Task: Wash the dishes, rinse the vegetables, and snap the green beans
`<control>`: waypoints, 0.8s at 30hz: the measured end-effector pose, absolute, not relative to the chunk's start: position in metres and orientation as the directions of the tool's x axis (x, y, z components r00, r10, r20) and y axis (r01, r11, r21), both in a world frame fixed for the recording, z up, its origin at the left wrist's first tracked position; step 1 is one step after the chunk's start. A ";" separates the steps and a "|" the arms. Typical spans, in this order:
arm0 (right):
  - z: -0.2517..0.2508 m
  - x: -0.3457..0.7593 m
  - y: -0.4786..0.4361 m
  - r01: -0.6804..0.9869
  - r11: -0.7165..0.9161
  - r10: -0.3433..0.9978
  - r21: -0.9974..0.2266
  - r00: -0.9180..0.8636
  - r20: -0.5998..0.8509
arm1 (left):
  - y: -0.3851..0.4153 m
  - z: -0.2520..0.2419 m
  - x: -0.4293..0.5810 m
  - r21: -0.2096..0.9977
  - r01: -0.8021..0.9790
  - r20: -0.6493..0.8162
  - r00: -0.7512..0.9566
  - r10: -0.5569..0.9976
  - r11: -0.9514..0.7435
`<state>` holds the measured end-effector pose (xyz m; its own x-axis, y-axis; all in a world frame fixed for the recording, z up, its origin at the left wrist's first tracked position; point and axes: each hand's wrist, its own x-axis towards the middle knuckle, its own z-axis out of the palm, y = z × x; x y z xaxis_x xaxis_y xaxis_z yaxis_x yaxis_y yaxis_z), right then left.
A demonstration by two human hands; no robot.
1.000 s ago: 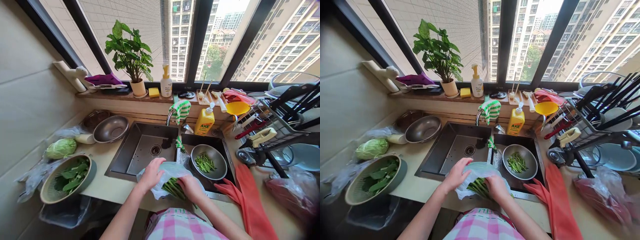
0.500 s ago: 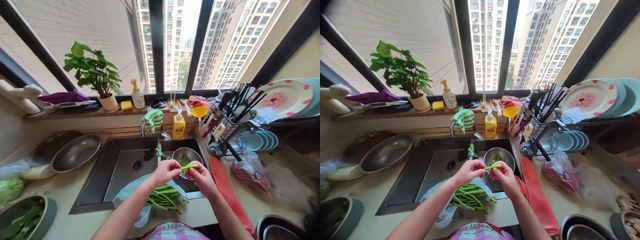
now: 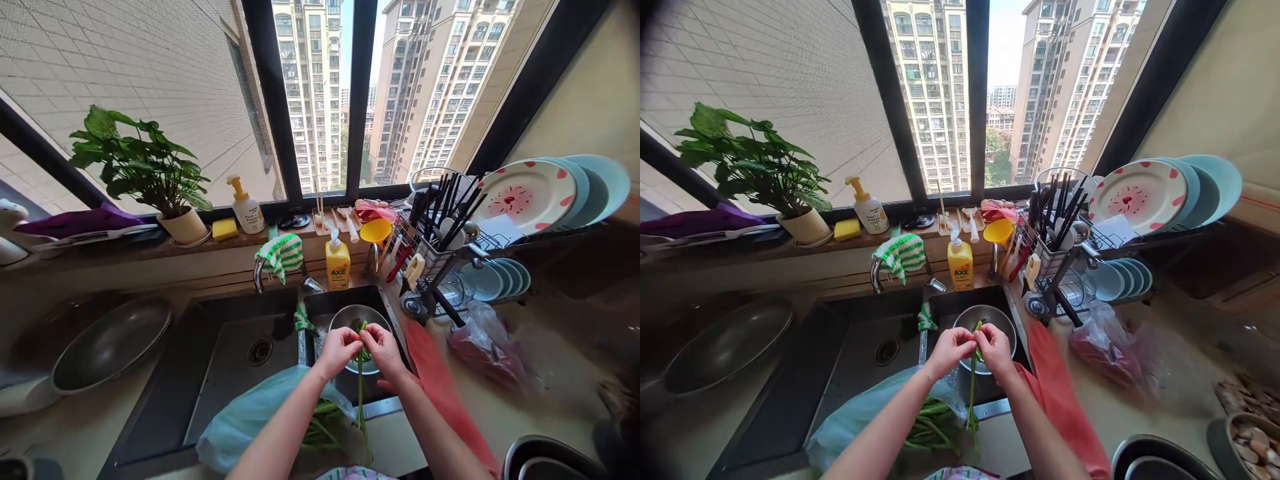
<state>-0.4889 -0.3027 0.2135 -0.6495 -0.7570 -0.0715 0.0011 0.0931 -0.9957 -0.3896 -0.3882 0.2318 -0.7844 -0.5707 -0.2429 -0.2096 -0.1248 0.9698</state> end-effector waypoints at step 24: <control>0.248 -0.534 -0.312 -0.599 0.098 -0.981 -0.795 -0.192 0.024 | -0.402 0.241 -0.381 0.817 -0.357 -0.050 -0.826 -0.561 0.452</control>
<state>-0.5339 -0.3122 0.2478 -0.1922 -0.9811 0.0241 -0.5989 0.0978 -0.7949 -0.3807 -0.4023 0.2414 -0.8263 -0.5609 -0.0504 -0.3568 0.4522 0.8174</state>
